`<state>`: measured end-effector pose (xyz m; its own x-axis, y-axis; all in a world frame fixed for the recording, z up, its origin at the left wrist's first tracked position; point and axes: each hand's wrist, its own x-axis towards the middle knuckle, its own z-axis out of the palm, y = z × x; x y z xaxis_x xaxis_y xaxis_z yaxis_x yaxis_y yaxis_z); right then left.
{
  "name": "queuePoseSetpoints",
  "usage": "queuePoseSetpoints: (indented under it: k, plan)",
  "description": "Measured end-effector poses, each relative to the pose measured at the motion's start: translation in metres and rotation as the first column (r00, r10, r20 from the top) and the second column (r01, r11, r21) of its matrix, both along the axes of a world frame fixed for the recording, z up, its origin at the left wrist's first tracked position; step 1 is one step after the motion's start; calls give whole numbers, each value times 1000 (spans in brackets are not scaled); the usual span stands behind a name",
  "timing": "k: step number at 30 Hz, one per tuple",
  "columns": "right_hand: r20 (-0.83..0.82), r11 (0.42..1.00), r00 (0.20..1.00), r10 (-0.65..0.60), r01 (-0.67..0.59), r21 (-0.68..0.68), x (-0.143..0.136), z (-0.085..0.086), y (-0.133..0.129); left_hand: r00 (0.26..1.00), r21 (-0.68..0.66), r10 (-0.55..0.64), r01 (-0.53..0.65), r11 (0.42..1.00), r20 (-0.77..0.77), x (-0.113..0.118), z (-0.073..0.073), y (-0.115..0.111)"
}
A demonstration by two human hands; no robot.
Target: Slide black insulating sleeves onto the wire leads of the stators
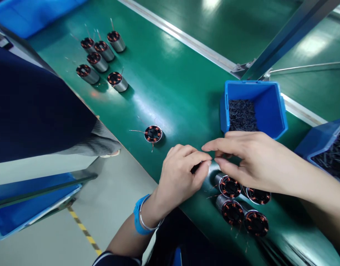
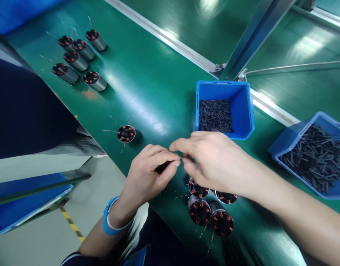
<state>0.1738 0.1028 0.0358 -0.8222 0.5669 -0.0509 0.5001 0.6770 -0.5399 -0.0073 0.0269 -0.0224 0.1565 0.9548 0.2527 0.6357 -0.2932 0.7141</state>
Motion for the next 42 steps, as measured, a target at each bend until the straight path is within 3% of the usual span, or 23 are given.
queuePoseSetpoints:
  k: [42]
  plan:
    - [26,1000,1000,14,-15,20,-1,2,0,1000,16,5,-5,1000,19,0,-1,0]
